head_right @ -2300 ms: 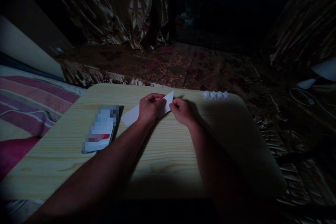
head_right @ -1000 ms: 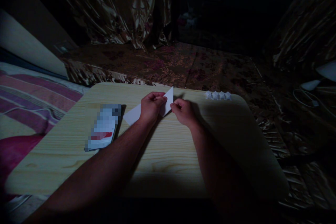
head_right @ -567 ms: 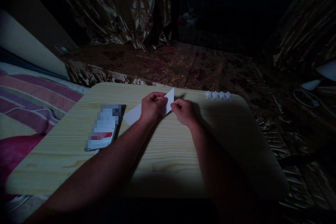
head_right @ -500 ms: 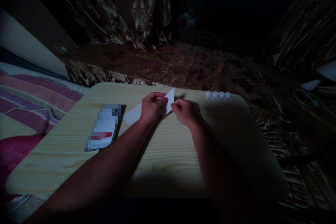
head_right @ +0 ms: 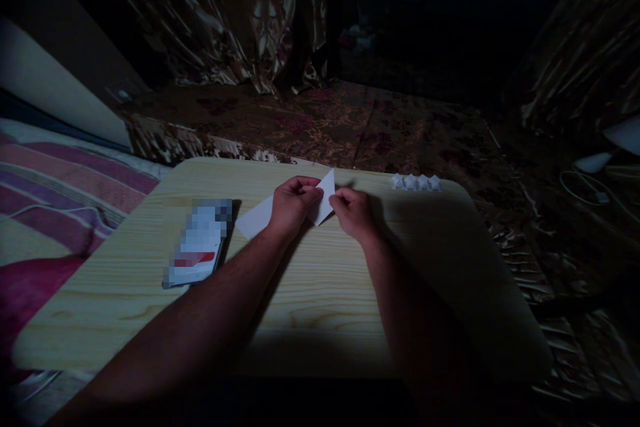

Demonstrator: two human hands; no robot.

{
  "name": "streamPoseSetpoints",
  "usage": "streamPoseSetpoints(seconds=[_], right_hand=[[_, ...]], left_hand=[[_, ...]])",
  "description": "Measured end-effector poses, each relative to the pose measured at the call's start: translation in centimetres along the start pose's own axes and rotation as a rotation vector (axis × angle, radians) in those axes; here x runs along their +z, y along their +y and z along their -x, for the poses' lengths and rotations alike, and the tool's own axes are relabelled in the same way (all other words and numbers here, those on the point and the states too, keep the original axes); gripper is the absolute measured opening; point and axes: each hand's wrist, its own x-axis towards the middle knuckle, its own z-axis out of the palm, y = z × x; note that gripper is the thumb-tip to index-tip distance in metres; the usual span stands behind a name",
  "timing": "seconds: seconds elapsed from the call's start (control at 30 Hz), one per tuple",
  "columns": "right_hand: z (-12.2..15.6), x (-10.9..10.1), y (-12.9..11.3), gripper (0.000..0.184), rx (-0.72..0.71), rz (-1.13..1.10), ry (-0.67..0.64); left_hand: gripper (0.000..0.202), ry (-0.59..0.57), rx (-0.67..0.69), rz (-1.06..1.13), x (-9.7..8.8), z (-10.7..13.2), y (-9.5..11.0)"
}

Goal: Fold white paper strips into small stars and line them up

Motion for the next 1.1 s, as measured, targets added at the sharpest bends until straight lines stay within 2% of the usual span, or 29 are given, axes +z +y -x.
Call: streamPoseSetpoints(seconds=[0.17, 0.4, 0.57, 1.1], right_hand=[[-0.05, 0.0, 0.06, 0.021, 0.011, 0.001, 0.019], [-0.08, -0.13, 0.05, 0.021, 0.016, -0.053, 0.014], [-0.07, -0.12, 0.0, 0.021, 0.055, -0.057, 0.004], [0.11, -0.29, -0.71, 0.025, 0.055, -0.046, -0.017]], left_hand=[[0.028, -0.005, -0.038, 0.007, 0.07, 0.14, 0.24], [0.034, -0.086, -0.031, -0.001, -0.08, 0.08, -0.05], [0.033, -0.036, -0.04, -0.013, -0.01, 0.13, 0.03], [0.026, -0.02, -0.023, -0.018, -0.02, 0.1, 0.03]])
